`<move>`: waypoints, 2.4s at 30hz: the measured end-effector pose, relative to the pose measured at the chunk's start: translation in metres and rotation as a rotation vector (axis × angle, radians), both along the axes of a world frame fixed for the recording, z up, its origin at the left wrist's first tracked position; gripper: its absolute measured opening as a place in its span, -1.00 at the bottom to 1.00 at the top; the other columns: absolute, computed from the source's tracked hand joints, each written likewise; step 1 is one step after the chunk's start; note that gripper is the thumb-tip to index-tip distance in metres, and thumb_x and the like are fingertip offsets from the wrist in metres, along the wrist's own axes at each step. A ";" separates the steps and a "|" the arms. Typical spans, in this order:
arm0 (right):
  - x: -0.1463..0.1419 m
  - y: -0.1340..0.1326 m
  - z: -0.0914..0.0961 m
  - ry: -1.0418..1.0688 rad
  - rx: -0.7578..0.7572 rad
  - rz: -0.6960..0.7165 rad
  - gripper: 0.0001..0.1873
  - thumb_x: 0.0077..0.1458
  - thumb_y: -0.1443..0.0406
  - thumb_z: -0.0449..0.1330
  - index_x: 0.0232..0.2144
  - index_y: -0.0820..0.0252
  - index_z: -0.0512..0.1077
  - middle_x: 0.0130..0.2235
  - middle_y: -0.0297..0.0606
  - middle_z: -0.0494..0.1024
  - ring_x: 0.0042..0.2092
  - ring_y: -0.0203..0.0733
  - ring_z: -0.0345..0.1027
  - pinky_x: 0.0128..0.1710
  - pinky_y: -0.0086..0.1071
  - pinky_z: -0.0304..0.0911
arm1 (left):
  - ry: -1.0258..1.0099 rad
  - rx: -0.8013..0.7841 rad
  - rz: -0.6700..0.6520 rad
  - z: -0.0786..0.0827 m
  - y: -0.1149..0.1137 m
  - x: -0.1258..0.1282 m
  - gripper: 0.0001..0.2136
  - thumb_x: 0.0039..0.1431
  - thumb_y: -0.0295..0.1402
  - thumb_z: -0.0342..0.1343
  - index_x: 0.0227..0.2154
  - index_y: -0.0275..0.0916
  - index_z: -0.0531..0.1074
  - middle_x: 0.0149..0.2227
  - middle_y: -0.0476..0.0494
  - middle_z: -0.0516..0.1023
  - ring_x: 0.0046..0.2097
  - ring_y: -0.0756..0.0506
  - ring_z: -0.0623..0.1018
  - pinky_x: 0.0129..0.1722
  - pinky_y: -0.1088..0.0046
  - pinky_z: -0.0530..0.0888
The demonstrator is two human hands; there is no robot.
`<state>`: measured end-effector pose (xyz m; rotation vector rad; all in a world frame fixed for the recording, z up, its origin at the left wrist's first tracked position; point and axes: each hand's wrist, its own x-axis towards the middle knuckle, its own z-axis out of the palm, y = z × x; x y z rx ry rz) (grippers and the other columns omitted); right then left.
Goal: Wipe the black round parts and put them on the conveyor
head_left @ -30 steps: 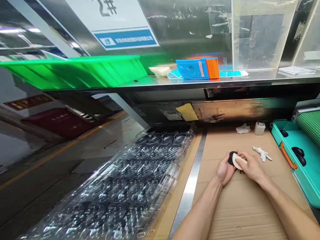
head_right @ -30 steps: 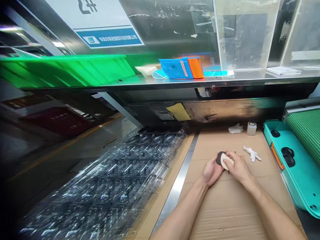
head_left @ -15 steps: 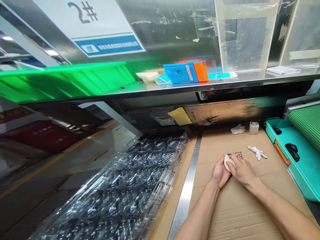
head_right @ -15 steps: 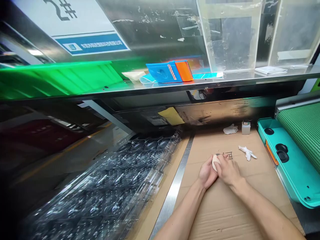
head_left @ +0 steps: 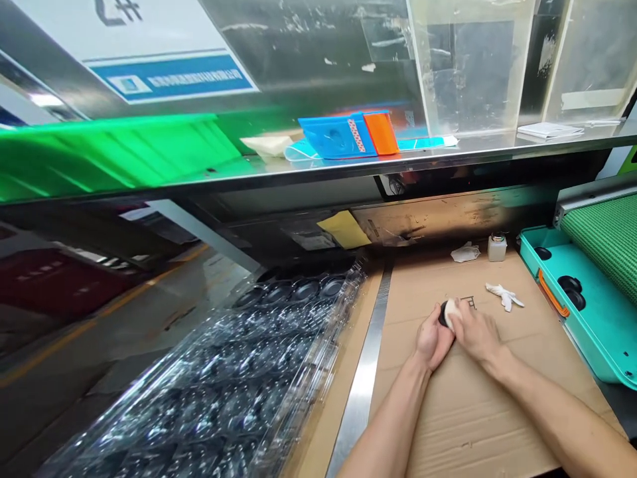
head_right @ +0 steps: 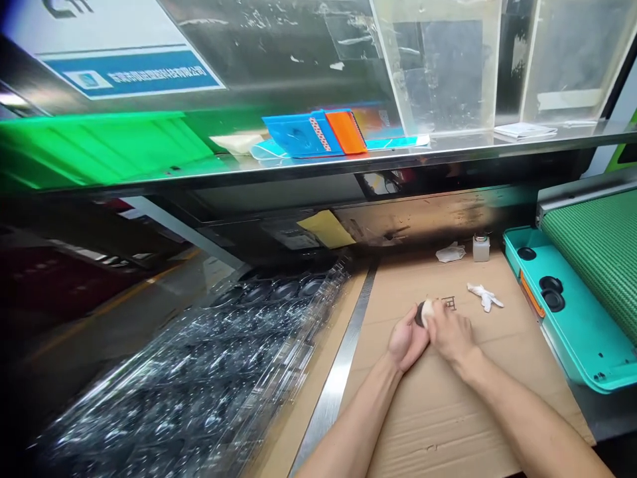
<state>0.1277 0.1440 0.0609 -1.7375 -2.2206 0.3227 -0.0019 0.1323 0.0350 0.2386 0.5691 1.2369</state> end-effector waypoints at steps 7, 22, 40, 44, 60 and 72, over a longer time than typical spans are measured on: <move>0.040 0.023 0.008 0.286 0.072 -0.099 -0.67 0.30 0.09 0.03 -0.04 0.12 0.40 -0.23 -0.22 0.62 -0.20 -0.10 0.47 -0.27 -0.37 0.15 | -0.017 -0.037 0.140 0.014 0.007 -0.025 -0.74 0.39 -0.24 -0.08 0.00 -0.23 0.38 -0.07 -0.31 0.54 -0.02 -0.21 0.60 -0.06 0.21 0.57; 0.066 0.044 -0.008 -0.038 0.253 -0.065 -0.75 0.24 0.17 0.06 -0.22 0.16 0.47 -0.20 -0.08 0.56 -0.17 0.05 0.39 -0.23 -0.22 0.17 | -0.086 -0.171 0.008 0.029 0.000 -0.041 -0.32 0.36 0.08 -0.38 -0.20 -0.46 0.44 -0.36 -0.34 0.52 -0.46 0.00 0.55 -0.55 0.62 0.51; 0.071 0.084 0.029 0.180 0.438 -0.165 -0.64 0.24 0.19 0.02 -0.09 0.20 0.53 -0.17 -0.07 0.56 -0.14 -0.04 0.41 -0.09 -0.26 0.26 | 0.151 -0.040 -0.053 0.024 -0.001 -0.026 -0.63 0.33 -0.23 -0.16 -0.04 -0.38 0.40 -0.19 -0.40 0.58 -0.46 -0.09 0.56 -0.63 0.51 0.38; 0.091 0.135 0.074 0.004 0.425 -0.332 -0.60 0.23 0.17 0.03 -0.03 0.12 0.56 -0.08 -0.03 0.51 -0.14 -0.03 0.40 -0.15 -0.25 0.27 | 0.185 0.028 -0.208 0.017 -0.013 0.001 -0.68 0.32 -0.19 -0.02 -0.02 -0.31 0.39 -0.03 -0.38 0.54 -0.32 -0.13 0.63 -0.42 0.40 0.54; 0.049 0.063 0.076 0.289 0.189 0.217 -0.61 0.25 0.06 0.09 -0.08 0.17 0.54 -0.09 -0.16 0.61 -0.07 -0.09 0.46 -0.07 -0.30 0.31 | 0.172 0.013 -0.166 0.026 -0.006 -0.011 -0.47 0.32 0.11 -0.22 -0.11 -0.28 0.36 -0.28 -0.36 0.61 -0.58 -0.02 0.50 -0.67 0.60 0.19; 0.020 0.006 0.013 0.218 0.197 0.395 -0.73 0.31 0.20 0.02 -0.16 0.11 0.50 -0.21 -0.20 0.55 -0.22 -0.18 0.42 -0.21 -0.37 0.26 | 0.560 0.050 -0.131 0.018 -0.012 0.006 -0.39 0.28 0.19 -0.24 -0.45 -0.29 0.38 -0.71 -0.06 0.36 -0.73 0.03 0.31 -0.73 0.57 0.13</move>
